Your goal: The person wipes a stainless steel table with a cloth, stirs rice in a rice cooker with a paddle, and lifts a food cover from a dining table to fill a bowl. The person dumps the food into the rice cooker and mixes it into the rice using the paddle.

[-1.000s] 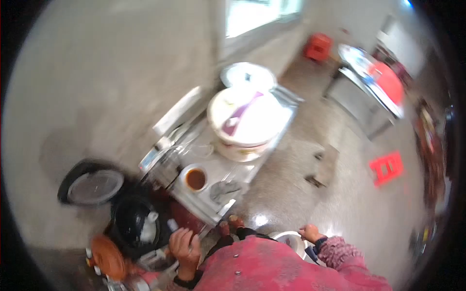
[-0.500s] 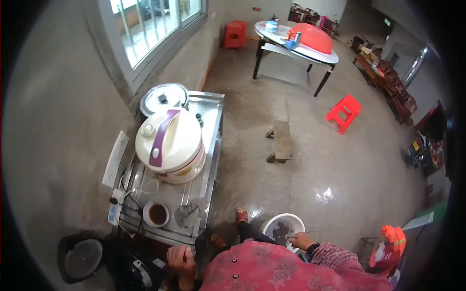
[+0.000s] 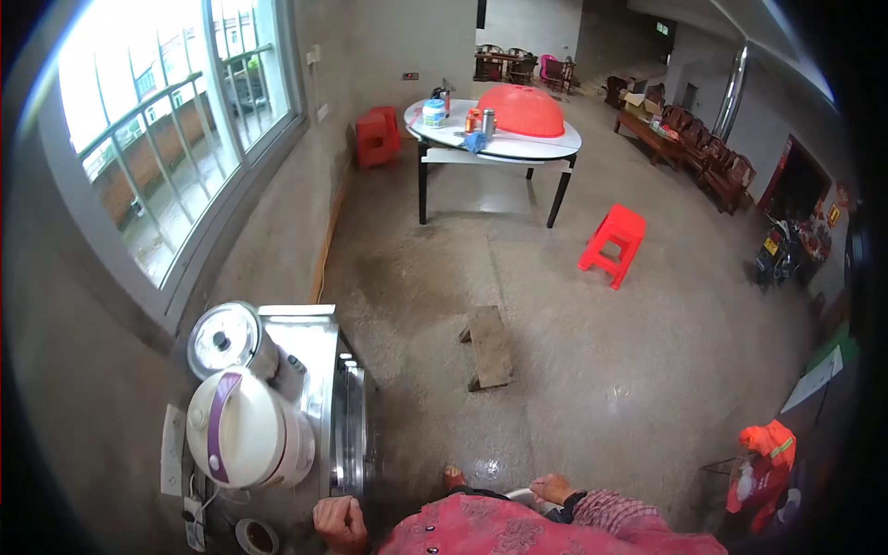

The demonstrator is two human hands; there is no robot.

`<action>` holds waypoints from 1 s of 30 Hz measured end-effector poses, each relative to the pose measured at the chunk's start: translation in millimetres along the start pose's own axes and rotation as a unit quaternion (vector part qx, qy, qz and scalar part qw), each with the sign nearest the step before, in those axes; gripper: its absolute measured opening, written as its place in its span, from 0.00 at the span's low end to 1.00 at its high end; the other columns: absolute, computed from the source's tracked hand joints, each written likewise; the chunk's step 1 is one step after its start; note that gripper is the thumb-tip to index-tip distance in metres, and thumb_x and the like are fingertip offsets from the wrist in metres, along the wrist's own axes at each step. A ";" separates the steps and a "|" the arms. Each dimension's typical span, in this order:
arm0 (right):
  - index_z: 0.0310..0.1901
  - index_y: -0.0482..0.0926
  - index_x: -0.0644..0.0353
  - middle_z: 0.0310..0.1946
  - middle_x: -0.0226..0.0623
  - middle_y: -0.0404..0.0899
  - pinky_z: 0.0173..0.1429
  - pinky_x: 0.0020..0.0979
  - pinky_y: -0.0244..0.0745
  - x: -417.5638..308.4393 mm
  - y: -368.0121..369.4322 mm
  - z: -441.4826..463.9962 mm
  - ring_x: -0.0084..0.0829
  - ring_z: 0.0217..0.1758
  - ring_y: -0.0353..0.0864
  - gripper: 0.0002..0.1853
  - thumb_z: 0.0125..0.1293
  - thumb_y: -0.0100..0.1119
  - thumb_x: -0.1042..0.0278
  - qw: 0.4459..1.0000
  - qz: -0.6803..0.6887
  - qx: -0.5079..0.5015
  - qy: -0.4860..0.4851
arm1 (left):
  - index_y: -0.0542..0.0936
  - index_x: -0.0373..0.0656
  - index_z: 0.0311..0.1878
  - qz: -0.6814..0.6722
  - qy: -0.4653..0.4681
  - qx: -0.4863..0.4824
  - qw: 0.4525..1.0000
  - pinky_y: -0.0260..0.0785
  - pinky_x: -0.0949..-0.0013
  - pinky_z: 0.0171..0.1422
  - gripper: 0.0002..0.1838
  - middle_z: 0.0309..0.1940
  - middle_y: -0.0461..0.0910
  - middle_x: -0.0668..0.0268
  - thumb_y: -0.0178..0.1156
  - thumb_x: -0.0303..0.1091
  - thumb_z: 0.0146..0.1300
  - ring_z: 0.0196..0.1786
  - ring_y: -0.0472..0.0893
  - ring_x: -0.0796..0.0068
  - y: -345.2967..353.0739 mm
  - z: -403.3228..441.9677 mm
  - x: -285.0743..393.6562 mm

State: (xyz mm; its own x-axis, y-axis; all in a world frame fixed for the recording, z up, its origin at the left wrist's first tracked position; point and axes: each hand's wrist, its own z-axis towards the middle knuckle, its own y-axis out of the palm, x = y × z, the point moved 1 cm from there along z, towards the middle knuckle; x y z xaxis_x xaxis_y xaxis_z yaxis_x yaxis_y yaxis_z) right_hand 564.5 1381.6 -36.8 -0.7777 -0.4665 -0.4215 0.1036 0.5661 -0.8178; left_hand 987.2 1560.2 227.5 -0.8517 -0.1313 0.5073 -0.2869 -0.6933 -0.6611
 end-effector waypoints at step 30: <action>0.29 0.82 0.58 0.26 0.39 0.82 0.36 0.38 0.74 107.4 -101.0 15.2 0.38 0.30 0.81 0.11 0.56 0.59 0.59 0.932 0.141 0.124 0.311 | 0.81 0.43 0.31 -0.002 0.172 -0.441 0.881 0.67 0.55 0.44 0.11 0.31 0.79 0.61 0.64 0.40 0.49 0.41 0.77 0.58 410.6 298.0 16.5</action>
State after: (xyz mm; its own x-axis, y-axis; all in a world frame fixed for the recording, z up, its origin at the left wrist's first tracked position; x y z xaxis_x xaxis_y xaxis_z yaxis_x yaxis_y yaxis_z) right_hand 480.0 1264.0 -5.5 -0.8991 0.2040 -0.3872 0.4375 0.3962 -0.8072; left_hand 986.0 1062.2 129.1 -0.8892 0.1970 0.4129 -0.3895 0.1477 -0.9091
